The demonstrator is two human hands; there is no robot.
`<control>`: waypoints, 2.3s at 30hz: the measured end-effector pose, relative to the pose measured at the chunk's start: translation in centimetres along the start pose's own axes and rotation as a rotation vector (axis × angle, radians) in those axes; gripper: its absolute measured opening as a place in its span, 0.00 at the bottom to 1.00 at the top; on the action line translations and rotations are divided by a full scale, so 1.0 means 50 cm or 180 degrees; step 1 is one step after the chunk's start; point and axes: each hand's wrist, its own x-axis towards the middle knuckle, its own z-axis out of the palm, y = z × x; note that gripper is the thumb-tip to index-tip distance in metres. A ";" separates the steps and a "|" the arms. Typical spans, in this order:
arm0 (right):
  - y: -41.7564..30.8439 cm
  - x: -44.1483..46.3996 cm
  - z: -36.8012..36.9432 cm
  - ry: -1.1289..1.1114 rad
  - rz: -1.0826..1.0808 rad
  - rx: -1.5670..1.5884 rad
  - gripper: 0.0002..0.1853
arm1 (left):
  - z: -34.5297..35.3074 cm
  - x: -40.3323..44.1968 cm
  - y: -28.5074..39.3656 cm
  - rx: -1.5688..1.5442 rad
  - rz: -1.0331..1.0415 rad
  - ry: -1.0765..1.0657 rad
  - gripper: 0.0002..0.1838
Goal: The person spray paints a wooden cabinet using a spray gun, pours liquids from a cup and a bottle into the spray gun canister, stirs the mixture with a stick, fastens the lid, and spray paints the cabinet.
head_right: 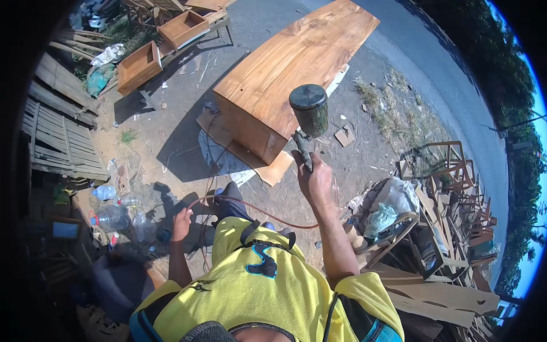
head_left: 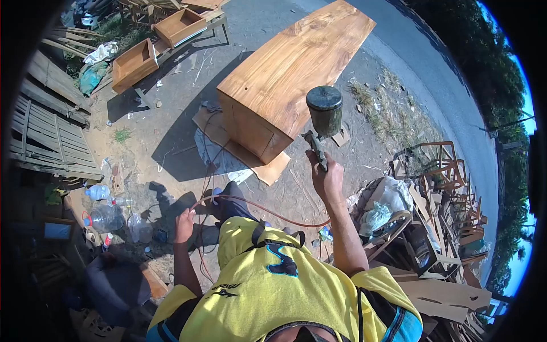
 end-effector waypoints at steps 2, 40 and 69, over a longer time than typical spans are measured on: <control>-0.008 -0.028 0.032 0.0168 -0.0261 -0.0019 0.17 | -0.042 0.061 -0.012 -0.0035 0.0107 -0.0008 0.19; -0.561 1.088 0.829 0.1577 0.1011 0.2000 0.13 | -0.477 1.300 -0.332 -0.1479 -0.1796 -0.0753 0.14; -0.615 1.550 1.025 0.4165 0.3478 0.0278 0.26 | -0.340 3.160 0.840 0.0016 0.1296 -0.2779 0.22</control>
